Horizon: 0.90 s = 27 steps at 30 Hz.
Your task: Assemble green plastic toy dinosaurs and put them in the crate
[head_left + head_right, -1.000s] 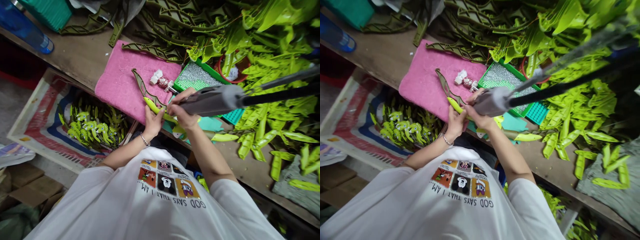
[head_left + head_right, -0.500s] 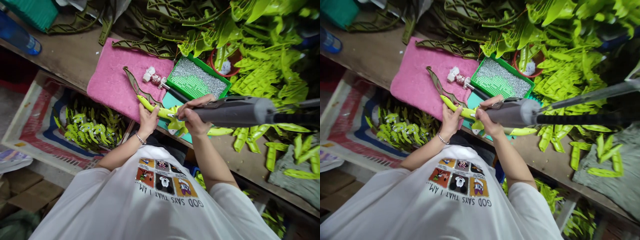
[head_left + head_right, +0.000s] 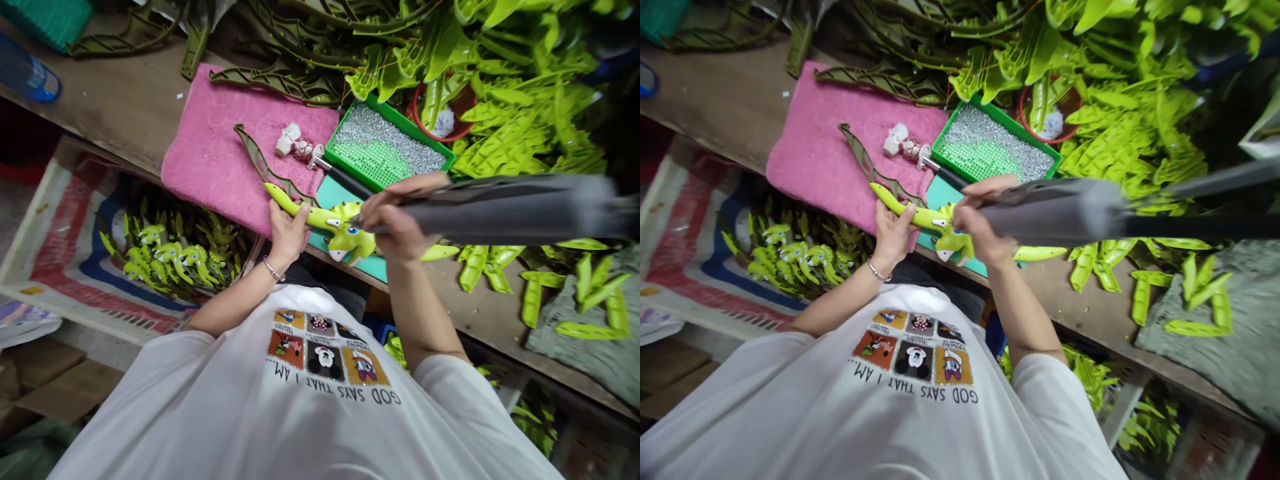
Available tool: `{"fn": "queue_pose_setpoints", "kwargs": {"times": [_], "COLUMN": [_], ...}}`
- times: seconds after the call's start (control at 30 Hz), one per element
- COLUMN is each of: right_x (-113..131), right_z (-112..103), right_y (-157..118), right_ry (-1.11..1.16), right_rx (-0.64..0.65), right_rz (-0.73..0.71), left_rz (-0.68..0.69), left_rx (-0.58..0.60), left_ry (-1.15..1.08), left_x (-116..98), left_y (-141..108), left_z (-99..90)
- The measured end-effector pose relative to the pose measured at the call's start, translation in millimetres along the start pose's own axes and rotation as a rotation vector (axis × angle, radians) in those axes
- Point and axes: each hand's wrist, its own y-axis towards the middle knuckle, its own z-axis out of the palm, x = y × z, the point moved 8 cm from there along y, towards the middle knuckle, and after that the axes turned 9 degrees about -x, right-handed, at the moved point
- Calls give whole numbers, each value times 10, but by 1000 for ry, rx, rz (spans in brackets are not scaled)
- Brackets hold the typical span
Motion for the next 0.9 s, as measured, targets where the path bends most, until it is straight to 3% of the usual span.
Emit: {"fn": "queue_pose_setpoints", "kwargs": {"times": [0.07,0.13,0.4,0.5,0.67,0.73,0.83,0.9], "right_x": [276,372,12,-76,-211,-216,-71,63], "right_z": [-163,-300,-521,-481,-288,-264,-348,-448], "right_y": [31,28,-57,-4,76,85,81,42], "right_ry": [55,45,73,76,73,75,16,-22], "right_rx": [-104,-155,-199,-118,164,189,69,-71], "right_rz": [-149,-185,-76,-26,78,78,-15,-41], "left_rz": [-5,-5,16,9,4,17,141,339], "left_rx": [5,1,10,11,27,42,42,-4], "left_ry": [2,8,10,0,6,16,77,208], "left_x": [-2,1,-12,-22,22,16,-147,-359], "left_y": [2,9,11,-7,22,51,19,-116], "left_z": [0,-7,4,3,34,34,-69,-207]}}
